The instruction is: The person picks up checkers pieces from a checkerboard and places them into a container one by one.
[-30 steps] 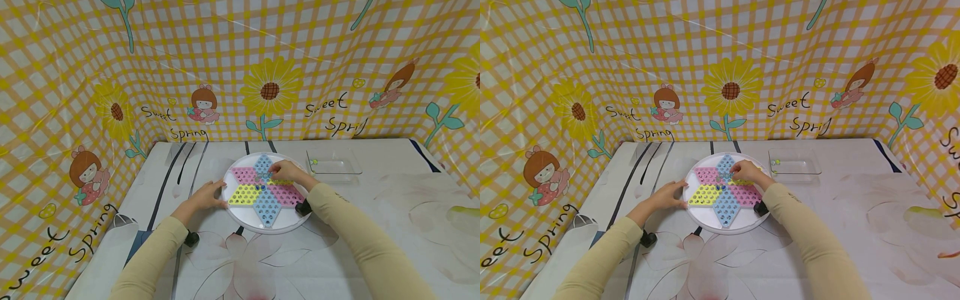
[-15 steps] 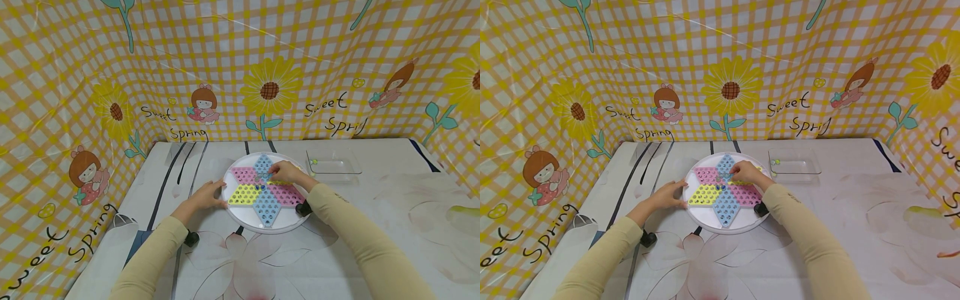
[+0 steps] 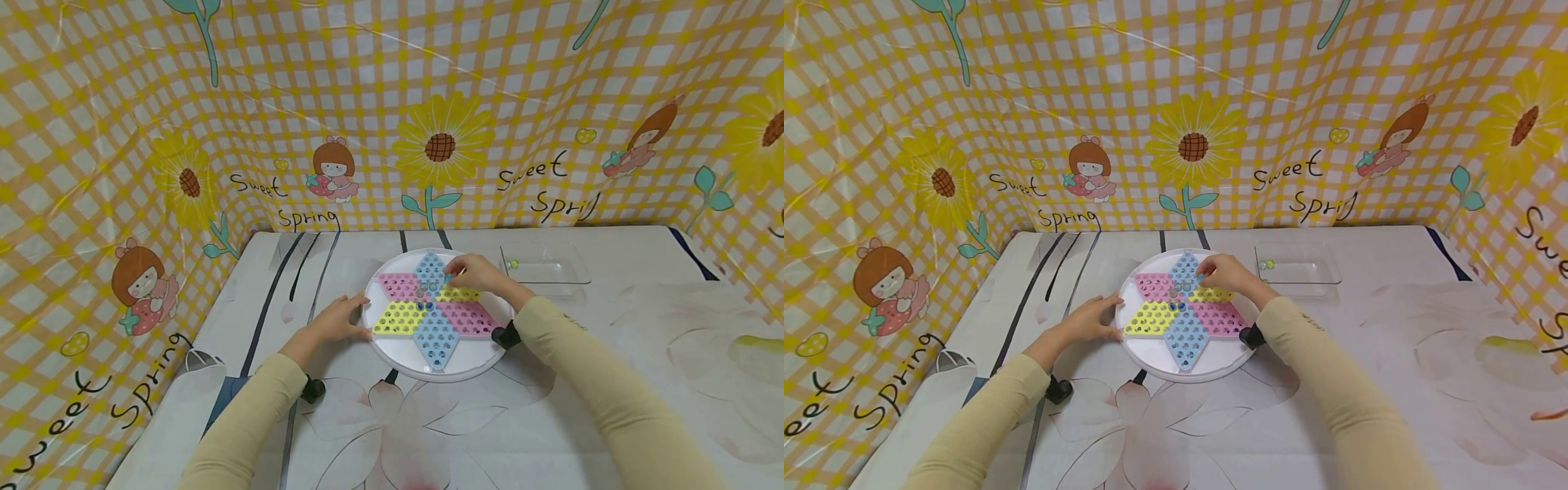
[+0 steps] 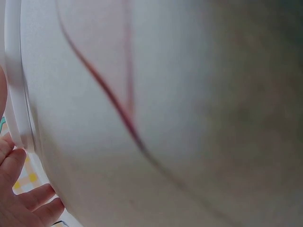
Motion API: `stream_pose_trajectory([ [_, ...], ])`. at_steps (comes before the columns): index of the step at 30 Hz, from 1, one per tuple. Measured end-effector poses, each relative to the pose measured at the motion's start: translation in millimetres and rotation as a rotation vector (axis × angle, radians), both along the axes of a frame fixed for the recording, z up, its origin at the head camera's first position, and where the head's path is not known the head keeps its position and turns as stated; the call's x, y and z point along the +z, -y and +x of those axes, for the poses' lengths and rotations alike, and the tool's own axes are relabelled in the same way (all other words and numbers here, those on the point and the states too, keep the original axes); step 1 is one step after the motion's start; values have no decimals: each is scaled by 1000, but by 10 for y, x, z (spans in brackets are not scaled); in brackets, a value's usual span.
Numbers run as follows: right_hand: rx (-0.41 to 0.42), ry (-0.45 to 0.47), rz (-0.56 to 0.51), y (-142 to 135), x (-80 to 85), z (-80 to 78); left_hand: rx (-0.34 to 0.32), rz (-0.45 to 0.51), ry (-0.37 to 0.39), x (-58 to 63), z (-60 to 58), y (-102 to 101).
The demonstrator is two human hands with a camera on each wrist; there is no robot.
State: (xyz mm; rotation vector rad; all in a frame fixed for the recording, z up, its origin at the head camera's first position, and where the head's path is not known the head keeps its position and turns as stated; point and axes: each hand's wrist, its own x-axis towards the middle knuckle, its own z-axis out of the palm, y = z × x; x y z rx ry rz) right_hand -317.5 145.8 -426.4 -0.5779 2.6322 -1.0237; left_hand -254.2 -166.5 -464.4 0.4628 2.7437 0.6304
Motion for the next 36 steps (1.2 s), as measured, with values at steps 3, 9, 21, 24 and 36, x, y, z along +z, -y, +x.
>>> stream_pose_trajectory([
  [3, 13, -14, -23, -41, 18, 18, 0, 1, -1, -2, -1, 1],
  [9, 12, -23, -46, -117, 74, 88, -2, 2, -2, -5, -7, 4],
  [21, -53, -40, -51, -469, 176, 93, 2, 10, 4, -15, 0, 7],
  [24, -75, -44, -47, -589, 198, 76, 1, 10, 4, -23, -4, 11],
  [36, -151, -73, 38, -1066, 207, 44, -8, 13, 4, -34, -23, 19],
])
